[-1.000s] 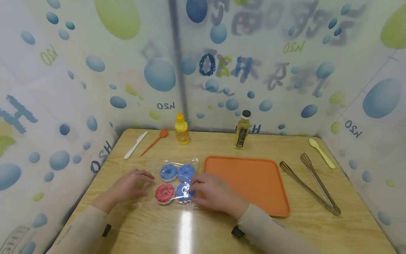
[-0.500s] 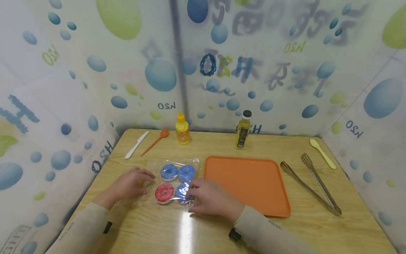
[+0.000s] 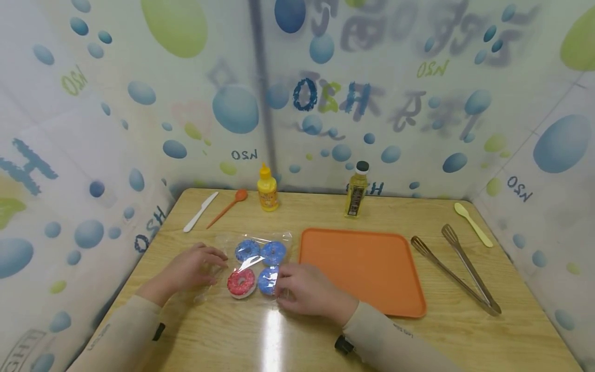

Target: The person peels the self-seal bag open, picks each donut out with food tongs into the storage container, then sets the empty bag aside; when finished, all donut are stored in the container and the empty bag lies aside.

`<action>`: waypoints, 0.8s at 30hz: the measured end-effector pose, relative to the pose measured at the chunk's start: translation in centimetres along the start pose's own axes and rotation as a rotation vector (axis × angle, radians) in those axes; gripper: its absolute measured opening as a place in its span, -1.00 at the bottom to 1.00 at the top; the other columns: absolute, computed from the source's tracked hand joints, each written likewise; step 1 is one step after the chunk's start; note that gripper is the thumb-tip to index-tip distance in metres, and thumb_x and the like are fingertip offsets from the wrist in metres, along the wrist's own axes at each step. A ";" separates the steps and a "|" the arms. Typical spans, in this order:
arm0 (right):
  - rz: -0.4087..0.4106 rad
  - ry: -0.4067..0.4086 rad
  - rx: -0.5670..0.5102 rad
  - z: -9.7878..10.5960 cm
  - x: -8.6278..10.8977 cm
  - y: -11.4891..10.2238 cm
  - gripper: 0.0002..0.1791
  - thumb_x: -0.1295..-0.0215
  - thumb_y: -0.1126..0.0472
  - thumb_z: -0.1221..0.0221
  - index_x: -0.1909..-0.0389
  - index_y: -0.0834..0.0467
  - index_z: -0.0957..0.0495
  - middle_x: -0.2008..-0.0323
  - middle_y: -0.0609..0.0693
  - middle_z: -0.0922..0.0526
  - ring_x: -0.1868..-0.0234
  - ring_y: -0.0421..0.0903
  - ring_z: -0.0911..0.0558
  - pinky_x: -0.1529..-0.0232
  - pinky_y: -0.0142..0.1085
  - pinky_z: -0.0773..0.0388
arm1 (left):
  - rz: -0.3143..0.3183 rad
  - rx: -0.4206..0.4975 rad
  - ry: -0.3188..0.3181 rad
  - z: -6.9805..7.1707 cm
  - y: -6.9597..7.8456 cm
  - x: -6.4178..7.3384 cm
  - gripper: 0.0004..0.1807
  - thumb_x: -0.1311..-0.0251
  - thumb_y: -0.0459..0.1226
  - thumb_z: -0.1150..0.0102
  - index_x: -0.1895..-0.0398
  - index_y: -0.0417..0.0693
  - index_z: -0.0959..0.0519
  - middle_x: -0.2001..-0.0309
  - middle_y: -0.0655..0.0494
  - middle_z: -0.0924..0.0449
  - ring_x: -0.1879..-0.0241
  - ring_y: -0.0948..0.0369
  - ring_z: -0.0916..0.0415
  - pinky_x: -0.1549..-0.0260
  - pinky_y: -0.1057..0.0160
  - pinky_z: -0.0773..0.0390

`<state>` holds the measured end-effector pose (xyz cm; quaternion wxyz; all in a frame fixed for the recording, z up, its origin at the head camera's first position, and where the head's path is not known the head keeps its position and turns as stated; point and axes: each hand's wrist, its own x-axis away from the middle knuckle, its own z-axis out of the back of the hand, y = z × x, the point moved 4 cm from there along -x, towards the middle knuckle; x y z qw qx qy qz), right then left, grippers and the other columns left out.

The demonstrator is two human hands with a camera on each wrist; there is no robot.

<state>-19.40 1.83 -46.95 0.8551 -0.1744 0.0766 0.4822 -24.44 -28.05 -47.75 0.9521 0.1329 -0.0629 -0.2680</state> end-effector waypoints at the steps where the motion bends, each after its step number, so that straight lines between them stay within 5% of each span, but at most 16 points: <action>1: 0.001 -0.002 0.003 0.0 0.0 0.0 -0.92 -0.19 0.03 -0.44 0.35 -0.13 -0.72 0.25 -0.26 -0.59 0.27 -0.38 -0.50 0.21 -0.54 -0.45 | -0.001 0.000 0.001 0.0 0.0 0.0 -0.58 0.02 -0.24 -0.62 0.03 0.21 -0.77 -0.17 0.16 -0.69 -0.14 0.06 -0.52 -0.11 -0.08 -0.59; 14: -0.021 -0.036 0.002 -0.9 0.2 0.4 -0.92 -0.20 0.14 -0.35 0.37 -0.08 -0.62 0.31 -0.27 -0.53 0.34 -0.40 -0.41 0.28 -0.61 -0.36 | -0.002 -0.016 0.008 -0.2 -0.1 -0.3 -0.57 0.02 -0.22 -0.63 0.01 0.18 -0.77 -0.15 0.17 -0.70 -0.14 0.05 -0.52 -0.13 -0.08 -0.57; 24: -0.088 -0.086 -0.110 -0.5 0.6 0.8 -0.92 -0.29 0.17 -0.30 0.28 0.00 -0.57 0.31 -0.24 -0.53 0.32 -0.38 -0.42 0.22 -0.59 -0.44 | 0.002 -0.029 0.000 -0.1 -0.1 -0.3 -0.55 0.04 -0.23 -0.63 0.00 0.15 -0.77 -0.15 0.16 -0.69 -0.13 0.05 -0.52 -0.11 -0.08 -0.57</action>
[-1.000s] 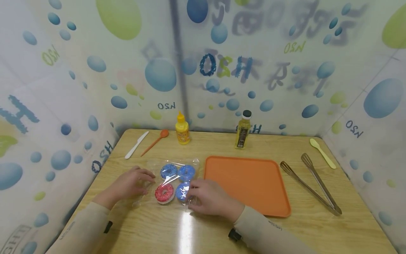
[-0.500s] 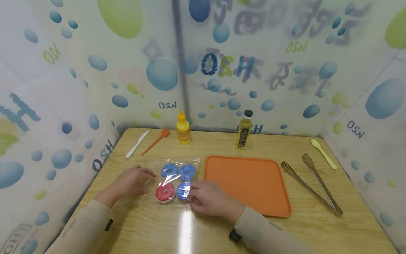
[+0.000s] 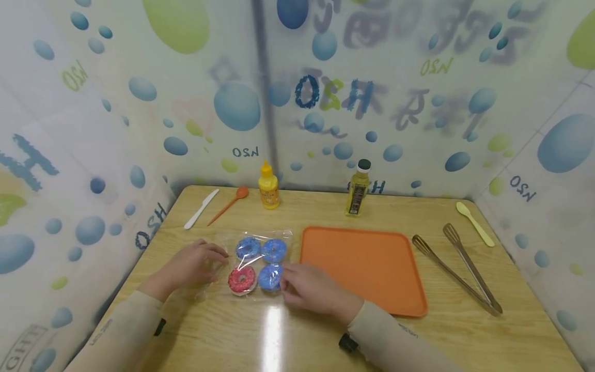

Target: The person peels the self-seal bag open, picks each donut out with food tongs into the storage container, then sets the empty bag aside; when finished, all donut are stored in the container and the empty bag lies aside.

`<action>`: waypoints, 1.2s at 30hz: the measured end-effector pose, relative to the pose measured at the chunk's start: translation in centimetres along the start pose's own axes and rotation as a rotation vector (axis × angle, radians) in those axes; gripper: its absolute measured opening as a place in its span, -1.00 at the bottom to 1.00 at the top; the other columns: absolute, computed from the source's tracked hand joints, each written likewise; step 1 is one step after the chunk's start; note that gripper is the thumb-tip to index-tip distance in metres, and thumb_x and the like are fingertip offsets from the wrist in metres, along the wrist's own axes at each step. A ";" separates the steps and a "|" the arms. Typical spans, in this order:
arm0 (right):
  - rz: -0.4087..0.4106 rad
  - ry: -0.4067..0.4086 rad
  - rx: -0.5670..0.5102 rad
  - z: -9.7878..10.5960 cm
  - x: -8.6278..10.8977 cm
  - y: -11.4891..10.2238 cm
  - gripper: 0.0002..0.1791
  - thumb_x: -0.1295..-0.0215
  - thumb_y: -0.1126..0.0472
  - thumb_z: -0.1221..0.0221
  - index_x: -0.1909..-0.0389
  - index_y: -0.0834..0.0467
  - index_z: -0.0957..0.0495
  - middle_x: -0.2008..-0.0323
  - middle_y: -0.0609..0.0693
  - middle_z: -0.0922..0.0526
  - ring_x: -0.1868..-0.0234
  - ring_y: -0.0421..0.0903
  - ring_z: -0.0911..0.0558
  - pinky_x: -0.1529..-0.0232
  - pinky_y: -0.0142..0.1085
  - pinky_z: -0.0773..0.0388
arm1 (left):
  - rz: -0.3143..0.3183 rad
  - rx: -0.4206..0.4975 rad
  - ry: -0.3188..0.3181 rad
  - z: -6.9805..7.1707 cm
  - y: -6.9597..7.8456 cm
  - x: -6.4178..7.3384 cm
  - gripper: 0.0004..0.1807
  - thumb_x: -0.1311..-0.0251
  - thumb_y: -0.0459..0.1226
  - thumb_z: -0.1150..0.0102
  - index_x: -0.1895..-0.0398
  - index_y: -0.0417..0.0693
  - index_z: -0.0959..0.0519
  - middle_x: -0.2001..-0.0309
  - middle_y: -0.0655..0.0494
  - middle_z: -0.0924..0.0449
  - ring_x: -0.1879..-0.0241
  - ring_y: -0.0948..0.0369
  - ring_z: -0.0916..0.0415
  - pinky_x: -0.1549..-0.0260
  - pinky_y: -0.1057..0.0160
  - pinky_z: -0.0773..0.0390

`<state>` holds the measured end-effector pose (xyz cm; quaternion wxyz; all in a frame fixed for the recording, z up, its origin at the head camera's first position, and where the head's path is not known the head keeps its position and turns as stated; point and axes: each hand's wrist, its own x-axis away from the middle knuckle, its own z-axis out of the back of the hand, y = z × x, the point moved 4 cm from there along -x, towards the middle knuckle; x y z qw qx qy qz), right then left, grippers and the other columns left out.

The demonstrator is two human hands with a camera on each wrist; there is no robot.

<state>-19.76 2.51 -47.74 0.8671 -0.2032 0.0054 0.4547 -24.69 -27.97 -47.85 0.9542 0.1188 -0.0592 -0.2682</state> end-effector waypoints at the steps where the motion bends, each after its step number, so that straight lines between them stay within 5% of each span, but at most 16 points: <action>1: 0.000 0.004 -0.003 0.1 0.0 0.0 -0.91 -0.29 0.17 -0.30 0.28 0.00 -0.56 0.31 -0.23 -0.53 0.32 -0.38 -0.42 0.21 -0.59 -0.45 | 0.002 -0.002 0.000 0.0 0.0 0.0 -0.55 0.04 -0.23 -0.64 0.00 0.15 -0.77 -0.15 0.16 -0.69 -0.13 0.05 -0.52 -0.11 -0.07 -0.56; 10: 0.009 0.040 -0.020 0.8 0.4 0.8 -0.85 -0.29 0.17 -0.33 0.31 -0.04 -0.52 0.33 -0.25 -0.50 0.36 -0.37 -0.40 0.29 -0.56 -0.43 | 0.006 0.014 -0.002 0.2 -0.1 -0.1 -0.54 0.04 -0.24 -0.63 -0.01 0.13 -0.77 -0.15 0.14 -0.70 -0.13 0.02 -0.53 -0.12 -0.09 -0.57; 24: -0.012 0.077 -0.146 2.3 -0.7 1.3 -0.85 -0.47 0.09 -0.25 0.04 0.02 -0.61 0.01 -0.17 -0.61 0.07 -0.22 -0.65 -0.01 -0.38 -0.62 | 0.006 0.027 -0.012 0.3 -0.2 -0.3 -0.54 0.03 -0.25 -0.62 -0.02 0.12 -0.76 -0.14 0.13 -0.69 -0.16 0.00 -0.54 -0.16 -0.13 -0.56; 36: 0.026 -0.017 -0.093 1.7 -2.4 0.8 -0.77 -0.46 0.18 -0.26 -0.07 -0.07 -0.69 -0.12 -0.14 -0.58 -0.10 -0.23 -0.63 -0.12 -0.43 -0.59 | 0.011 0.027 -0.028 0.4 0.0 -0.3 -0.55 0.02 -0.26 -0.61 -0.02 0.12 -0.76 -0.14 0.13 -0.68 -0.15 -0.01 -0.54 -0.15 -0.14 -0.56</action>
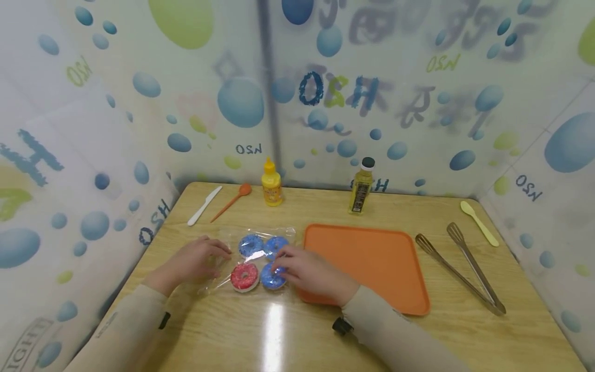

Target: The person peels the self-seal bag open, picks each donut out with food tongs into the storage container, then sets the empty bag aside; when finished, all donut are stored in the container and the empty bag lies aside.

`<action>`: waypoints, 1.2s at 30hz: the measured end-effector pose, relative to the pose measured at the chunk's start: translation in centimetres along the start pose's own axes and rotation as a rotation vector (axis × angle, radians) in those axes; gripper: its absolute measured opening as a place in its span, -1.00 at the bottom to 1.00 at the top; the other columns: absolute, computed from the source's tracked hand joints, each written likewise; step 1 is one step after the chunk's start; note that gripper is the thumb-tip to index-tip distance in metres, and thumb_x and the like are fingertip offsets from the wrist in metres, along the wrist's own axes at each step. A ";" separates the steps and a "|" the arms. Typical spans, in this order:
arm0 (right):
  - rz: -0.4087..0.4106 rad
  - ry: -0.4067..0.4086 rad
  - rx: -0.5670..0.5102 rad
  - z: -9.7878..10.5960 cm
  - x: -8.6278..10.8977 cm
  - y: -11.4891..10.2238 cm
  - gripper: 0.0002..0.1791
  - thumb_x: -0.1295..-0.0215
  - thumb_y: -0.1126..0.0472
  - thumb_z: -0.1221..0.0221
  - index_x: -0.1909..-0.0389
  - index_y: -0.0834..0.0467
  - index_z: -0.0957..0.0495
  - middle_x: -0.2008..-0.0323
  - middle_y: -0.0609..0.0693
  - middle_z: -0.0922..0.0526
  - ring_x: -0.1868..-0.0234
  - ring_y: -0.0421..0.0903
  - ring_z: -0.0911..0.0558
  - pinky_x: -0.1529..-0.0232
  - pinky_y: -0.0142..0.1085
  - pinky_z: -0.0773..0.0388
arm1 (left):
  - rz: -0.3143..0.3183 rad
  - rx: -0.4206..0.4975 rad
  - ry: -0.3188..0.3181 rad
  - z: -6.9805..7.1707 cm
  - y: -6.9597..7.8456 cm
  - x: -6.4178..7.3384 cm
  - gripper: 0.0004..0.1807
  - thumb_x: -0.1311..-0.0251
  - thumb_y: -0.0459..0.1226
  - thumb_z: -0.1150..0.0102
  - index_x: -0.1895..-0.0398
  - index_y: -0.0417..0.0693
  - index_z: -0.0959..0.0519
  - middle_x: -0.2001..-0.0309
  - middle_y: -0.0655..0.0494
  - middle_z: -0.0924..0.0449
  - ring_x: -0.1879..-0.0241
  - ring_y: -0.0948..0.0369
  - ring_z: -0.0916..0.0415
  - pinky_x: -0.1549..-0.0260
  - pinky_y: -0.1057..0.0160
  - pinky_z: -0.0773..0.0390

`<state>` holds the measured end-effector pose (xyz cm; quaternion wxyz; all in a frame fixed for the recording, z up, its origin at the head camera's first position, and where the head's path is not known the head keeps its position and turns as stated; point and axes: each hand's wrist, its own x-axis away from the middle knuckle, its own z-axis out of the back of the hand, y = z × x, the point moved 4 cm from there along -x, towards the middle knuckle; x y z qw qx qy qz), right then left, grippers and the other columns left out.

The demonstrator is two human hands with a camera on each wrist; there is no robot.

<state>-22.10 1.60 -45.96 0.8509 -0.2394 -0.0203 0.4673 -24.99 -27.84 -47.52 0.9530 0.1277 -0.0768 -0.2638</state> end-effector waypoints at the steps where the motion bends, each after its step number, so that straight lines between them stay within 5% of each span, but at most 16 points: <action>1: 0.003 -0.003 0.000 -0.1 -0.1 0.0 -0.77 -0.46 0.18 -0.27 -0.06 -0.07 -0.69 -0.13 -0.14 -0.58 -0.11 -0.23 -0.63 -0.13 -0.44 -0.58 | 0.000 0.001 0.000 0.0 0.0 0.0 -0.55 0.02 -0.26 -0.61 -0.02 0.12 -0.76 -0.14 0.13 -0.68 -0.14 -0.01 -0.54 -0.15 -0.13 -0.56; 21: 0.002 0.014 0.042 -0.8 -0.1 0.2 -0.92 -0.40 0.17 -0.33 0.16 -0.09 -0.72 -0.14 -0.09 -0.58 -0.16 -0.16 -0.61 -0.14 -0.37 -0.60 | 0.030 -0.007 0.007 0.0 0.5 0.0 -0.56 0.02 -0.29 -0.62 0.00 0.09 -0.77 -0.13 0.13 -0.69 -0.14 0.00 -0.53 -0.15 -0.12 -0.57; 36: -0.049 0.100 -0.010 0.1 1.9 1.5 -0.94 -0.35 0.20 -0.36 0.24 -0.04 -0.69 -0.03 -0.10 -0.60 -0.06 -0.16 -0.60 -0.12 -0.28 -0.61 | -0.018 -0.024 0.027 -0.1 0.3 -0.1 -0.55 0.07 -0.28 -0.63 0.01 0.04 -0.77 -0.10 0.11 -0.70 -0.11 -0.01 -0.55 -0.09 -0.11 -0.59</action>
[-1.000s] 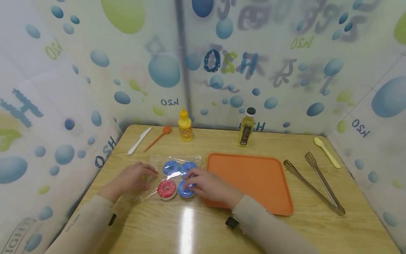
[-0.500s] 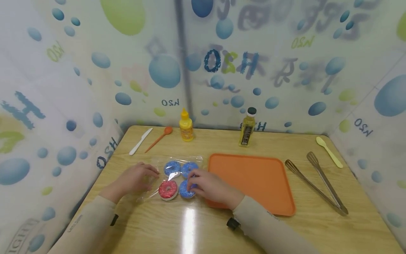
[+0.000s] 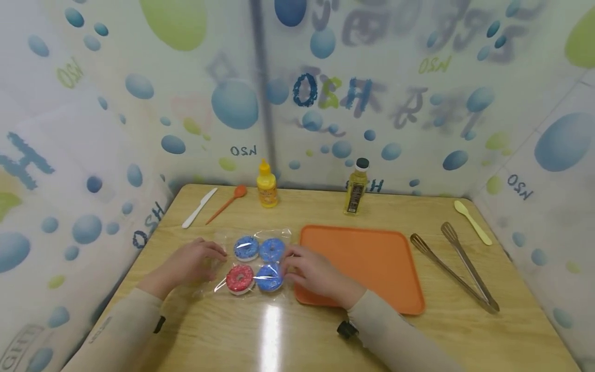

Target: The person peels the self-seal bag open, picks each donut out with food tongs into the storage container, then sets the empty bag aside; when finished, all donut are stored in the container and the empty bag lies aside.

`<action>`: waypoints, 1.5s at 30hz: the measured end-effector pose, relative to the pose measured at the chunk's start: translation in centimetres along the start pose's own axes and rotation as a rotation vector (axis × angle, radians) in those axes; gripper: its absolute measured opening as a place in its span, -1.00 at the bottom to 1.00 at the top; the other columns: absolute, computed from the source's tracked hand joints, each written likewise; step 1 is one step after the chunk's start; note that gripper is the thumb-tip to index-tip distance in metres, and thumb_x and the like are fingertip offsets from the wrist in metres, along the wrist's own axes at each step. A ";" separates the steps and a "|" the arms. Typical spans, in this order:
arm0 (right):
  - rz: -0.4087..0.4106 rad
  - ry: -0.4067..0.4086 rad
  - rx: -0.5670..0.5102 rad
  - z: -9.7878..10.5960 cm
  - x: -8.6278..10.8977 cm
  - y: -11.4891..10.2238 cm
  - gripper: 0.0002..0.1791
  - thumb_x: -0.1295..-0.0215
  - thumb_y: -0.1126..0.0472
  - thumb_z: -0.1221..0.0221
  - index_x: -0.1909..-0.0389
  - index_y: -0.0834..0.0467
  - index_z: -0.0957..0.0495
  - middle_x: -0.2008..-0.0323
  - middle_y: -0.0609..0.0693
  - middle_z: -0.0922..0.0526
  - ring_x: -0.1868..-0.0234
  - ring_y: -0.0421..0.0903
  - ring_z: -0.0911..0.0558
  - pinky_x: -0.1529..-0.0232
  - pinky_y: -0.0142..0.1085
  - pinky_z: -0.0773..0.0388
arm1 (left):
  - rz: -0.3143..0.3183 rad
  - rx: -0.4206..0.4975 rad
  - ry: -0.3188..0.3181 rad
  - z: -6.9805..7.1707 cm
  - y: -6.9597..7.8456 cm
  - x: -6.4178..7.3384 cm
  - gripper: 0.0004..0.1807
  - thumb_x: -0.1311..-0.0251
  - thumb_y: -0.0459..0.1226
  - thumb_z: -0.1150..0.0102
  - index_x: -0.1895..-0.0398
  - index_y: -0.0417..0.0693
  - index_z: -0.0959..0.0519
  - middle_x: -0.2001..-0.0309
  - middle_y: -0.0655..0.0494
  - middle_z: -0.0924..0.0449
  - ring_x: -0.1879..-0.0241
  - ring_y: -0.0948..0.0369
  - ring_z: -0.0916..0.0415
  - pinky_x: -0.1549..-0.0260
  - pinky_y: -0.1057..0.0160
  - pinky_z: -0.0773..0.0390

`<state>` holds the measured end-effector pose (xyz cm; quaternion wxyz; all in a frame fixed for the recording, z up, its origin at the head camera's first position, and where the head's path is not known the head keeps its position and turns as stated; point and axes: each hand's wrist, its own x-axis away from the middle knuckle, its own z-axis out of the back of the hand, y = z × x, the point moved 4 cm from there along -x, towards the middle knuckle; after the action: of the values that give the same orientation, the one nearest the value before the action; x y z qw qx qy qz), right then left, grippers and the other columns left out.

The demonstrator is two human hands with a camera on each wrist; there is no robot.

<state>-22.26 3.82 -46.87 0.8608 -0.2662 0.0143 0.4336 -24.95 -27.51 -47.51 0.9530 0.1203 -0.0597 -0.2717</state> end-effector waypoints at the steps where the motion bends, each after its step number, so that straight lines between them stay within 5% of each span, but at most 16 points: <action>1: -0.005 -0.001 -0.001 0.0 0.1 0.2 -0.94 -0.35 0.19 -0.36 0.22 -0.04 -0.69 -0.03 -0.11 -0.59 -0.07 -0.17 -0.60 -0.13 -0.28 -0.60 | -0.007 0.002 0.004 0.0 0.0 0.0 -0.55 0.07 -0.28 -0.63 0.01 0.03 -0.77 -0.10 0.11 -0.70 -0.10 -0.02 -0.55 -0.09 -0.11 -0.59; 14: -0.072 0.029 -0.010 1.1 1.8 1.3 -0.95 -0.39 0.19 -0.34 0.22 -0.03 -0.67 0.03 -0.15 -0.57 0.05 -0.22 -0.57 -0.03 -0.28 -0.62 | 0.003 0.013 -0.007 0.2 -0.1 -0.4 -0.52 0.06 -0.28 -0.63 -0.02 0.05 -0.77 -0.13 0.11 -0.69 -0.13 0.00 -0.54 -0.11 -0.09 -0.58; 21: -0.106 0.053 -0.081 1.4 1.8 1.8 -0.76 -0.39 0.20 -0.33 -0.04 0.00 -0.63 -0.08 -0.15 -0.55 0.13 -0.21 -0.59 0.11 -0.36 -0.61 | 0.011 0.013 -0.019 0.3 -0.2 -0.4 -0.53 0.03 -0.29 -0.62 -0.03 0.09 -0.76 -0.14 0.12 -0.68 -0.14 -0.01 -0.54 -0.12 -0.12 -0.58; 38: -0.148 -0.081 -0.058 0.2 -3.0 1.5 -0.75 -0.50 0.13 -0.22 -0.13 -0.08 -0.64 -0.13 -0.15 -0.54 0.07 -0.24 -0.59 0.00 -0.36 -0.62 | -0.025 0.010 0.005 0.2 0.0 0.0 -0.54 0.07 -0.33 -0.60 0.00 0.04 -0.77 -0.09 0.11 -0.71 -0.09 -0.01 -0.57 -0.06 -0.07 -0.59; 45: -0.173 -0.118 -0.042 -0.5 -4.2 1.5 -0.83 -0.51 0.15 -0.21 0.00 -0.13 -0.68 -0.12 -0.15 -0.55 -0.06 -0.21 -0.60 -0.09 -0.30 -0.62 | 0.001 0.016 -0.010 0.2 0.1 0.1 -0.53 0.06 -0.32 -0.60 -0.02 0.06 -0.77 -0.11 0.10 -0.70 -0.11 -0.02 -0.56 -0.08 -0.09 -0.59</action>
<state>-25.94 1.20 -46.85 0.8884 -0.2584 -0.0687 0.3730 -24.90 -27.54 -47.29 0.9518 0.1262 -0.0668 -0.2715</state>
